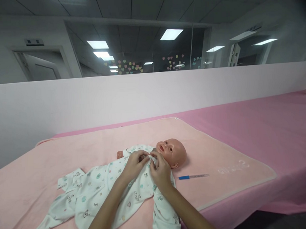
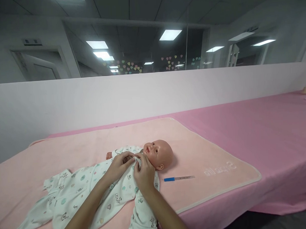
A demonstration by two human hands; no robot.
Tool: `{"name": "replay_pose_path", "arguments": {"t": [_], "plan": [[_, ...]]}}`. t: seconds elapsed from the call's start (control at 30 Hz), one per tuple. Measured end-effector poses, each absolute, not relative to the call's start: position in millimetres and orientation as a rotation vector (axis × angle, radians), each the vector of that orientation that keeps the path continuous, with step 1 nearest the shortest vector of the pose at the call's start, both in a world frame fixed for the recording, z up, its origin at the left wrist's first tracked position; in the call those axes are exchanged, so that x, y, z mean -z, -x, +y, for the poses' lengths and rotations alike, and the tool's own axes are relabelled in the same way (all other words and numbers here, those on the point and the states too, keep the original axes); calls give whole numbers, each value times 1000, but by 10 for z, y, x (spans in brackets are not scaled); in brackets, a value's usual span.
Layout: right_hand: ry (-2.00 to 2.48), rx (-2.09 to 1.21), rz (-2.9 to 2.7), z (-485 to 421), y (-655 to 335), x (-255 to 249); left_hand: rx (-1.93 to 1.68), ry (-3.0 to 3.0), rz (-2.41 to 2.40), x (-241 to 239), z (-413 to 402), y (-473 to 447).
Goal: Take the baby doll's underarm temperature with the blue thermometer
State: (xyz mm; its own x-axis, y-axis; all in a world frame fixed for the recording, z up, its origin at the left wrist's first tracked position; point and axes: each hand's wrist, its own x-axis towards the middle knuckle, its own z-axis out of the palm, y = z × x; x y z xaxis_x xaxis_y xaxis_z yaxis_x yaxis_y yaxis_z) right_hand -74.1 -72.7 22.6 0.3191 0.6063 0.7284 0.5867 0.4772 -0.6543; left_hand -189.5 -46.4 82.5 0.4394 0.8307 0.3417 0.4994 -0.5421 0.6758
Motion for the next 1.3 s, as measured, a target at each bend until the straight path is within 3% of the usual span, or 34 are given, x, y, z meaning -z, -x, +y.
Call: {"name": "replay_pose_path", "arguments": {"t": [0.53, 0.97, 1.3], "plan": [[1144, -104, -1310, -734, 728, -222, -853, -2333, 1152, -825, -488, 1900], [1125, 51, -1395, -756, 753, -237, -886, -1931, 975, -858, -474, 1914], [1050, 149, -1531, -797, 767, -236, -597, -1767, 919, -971, -562, 2414]]}}
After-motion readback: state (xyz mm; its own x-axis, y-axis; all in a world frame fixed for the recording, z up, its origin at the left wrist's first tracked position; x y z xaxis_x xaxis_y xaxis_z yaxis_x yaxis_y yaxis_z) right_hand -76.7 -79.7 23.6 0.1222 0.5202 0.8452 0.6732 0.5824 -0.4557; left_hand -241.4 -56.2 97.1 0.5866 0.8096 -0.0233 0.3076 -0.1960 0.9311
